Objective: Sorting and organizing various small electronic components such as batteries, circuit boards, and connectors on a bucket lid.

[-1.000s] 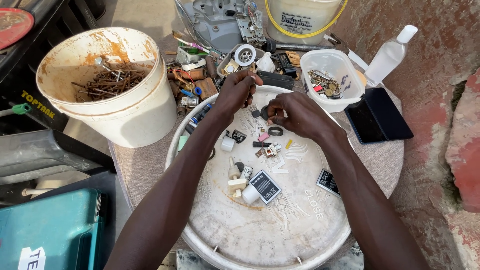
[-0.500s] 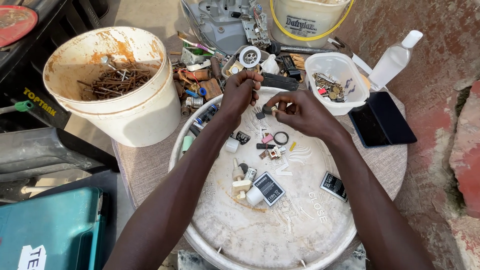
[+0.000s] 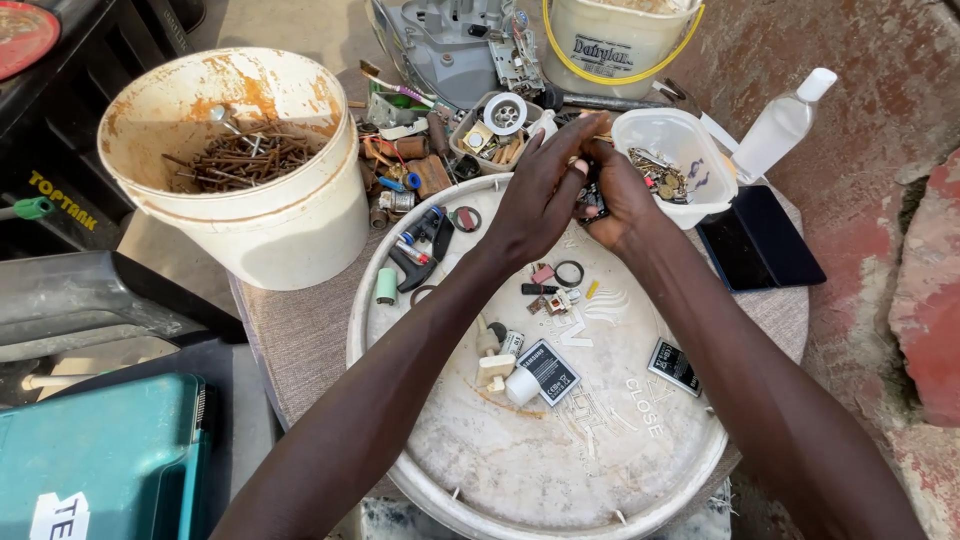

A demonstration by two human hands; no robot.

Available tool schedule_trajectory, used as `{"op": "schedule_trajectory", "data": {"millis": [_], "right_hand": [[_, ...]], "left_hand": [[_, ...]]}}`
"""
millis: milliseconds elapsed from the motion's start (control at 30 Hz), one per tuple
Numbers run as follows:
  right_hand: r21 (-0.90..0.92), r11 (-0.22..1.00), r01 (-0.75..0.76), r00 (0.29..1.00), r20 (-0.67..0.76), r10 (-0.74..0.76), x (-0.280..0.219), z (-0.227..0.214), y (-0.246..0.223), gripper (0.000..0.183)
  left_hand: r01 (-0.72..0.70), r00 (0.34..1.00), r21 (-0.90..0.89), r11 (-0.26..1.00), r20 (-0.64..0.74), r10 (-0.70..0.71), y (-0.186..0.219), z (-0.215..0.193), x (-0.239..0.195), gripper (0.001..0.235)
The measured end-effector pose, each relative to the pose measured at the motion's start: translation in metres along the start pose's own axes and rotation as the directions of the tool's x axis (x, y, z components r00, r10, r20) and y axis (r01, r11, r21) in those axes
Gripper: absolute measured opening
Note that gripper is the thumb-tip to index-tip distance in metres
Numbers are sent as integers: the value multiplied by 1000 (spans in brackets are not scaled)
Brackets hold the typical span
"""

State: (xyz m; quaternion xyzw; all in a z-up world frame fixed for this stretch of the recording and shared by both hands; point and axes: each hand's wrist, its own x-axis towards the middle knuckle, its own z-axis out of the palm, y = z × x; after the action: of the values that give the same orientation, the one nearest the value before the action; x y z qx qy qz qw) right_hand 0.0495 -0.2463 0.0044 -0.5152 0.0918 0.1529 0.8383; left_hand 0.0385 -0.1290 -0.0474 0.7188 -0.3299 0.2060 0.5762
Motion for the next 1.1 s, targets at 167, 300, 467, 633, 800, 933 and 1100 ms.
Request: {"op": "schedule_trajectory", "data": {"millis": [167, 300, 467, 633, 800, 933, 1100], "right_hand": [[-854, 181, 488, 752, 306, -584, 86, -13, -45, 48], [-964, -116, 239, 786, 263, -559, 173, -37, -42, 54], [-935, -353, 37, 960, 131, -246, 170, -32, -33, 21], [-860, -481, 168, 884, 348, -313, 123, -30, -29, 23], [-699, -354, 621, 686, 704, -185, 6, 43, 3, 16], [-379, -69, 923, 385, 909, 161, -13, 50, 35, 50], [-469, -103, 877, 480, 852, 208, -37, 31, 24, 40]], "left_hand": [[74, 942, -158, 985, -313, -121, 12, -56, 18, 40], [189, 881, -127, 974, -416, -225, 15, -78, 14, 41], [240, 874, 94, 966, -453, -173, 10, -94, 10, 37], [256, 879, 55, 965, -428, -209, 12, -105, 8, 39], [254, 868, 24, 967, -446, -217, 6, -111, 7, 41], [228, 879, 44, 973, -440, -186, 1, -112, 6, 42], [202, 905, 38, 979, -390, -171, -1, -113, 3, 44]]}}
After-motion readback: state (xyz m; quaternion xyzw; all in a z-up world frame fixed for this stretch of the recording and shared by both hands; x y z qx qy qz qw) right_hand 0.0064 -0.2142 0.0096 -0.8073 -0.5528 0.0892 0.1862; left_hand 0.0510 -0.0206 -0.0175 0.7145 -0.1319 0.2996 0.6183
